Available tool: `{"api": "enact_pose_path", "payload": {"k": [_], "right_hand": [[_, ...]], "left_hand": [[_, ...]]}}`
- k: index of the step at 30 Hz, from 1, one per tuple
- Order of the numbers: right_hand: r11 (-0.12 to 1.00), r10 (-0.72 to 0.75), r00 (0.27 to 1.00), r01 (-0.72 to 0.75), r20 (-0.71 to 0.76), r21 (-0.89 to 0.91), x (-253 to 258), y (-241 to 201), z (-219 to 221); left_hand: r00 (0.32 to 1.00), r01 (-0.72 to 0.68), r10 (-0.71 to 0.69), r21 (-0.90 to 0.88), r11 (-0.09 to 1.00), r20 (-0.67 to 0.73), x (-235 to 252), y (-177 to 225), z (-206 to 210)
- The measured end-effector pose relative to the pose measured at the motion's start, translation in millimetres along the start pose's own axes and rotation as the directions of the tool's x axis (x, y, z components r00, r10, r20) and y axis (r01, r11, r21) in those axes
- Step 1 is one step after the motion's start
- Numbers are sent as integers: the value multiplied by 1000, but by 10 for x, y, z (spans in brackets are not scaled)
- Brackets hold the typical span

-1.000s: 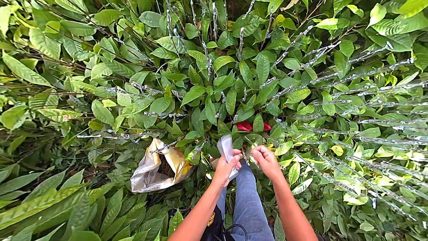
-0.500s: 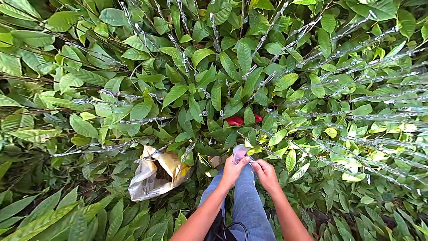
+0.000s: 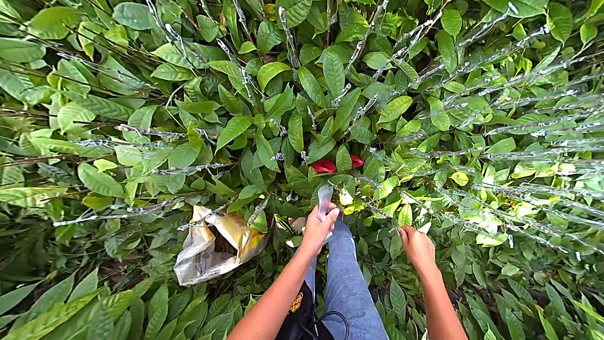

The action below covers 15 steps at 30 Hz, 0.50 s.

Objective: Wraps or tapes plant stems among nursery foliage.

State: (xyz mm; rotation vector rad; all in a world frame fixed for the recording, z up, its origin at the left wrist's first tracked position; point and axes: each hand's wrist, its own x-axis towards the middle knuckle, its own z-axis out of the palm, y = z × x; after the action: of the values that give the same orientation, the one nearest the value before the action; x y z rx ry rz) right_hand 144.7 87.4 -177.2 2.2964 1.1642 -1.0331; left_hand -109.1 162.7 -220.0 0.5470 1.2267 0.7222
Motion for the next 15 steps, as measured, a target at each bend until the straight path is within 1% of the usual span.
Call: {"api": "enact_pose_path", "payload": {"k": [3, 8, 12, 15], "right_hand": [[1000, 8, 998, -7, 57, -21, 52, -40, -27], [999, -15, 994, 19, 107, -40, 147, -60, -71], [998, -37, 990, 43, 136, -45, 394, -72, -50], [995, -36, 977, 54, 210, -79, 620, -208, -13]], "left_hand": [[1000, 2, -2, -2, 1000, -11, -11, 5, -20], [1000, 2, -2, -28, 1000, -27, -31, -29, -78], [999, -8, 6, -35, 999, -36, -51, -31, -119], [999, -8, 7, -42, 999, -40, -72, -17, -145]]}}
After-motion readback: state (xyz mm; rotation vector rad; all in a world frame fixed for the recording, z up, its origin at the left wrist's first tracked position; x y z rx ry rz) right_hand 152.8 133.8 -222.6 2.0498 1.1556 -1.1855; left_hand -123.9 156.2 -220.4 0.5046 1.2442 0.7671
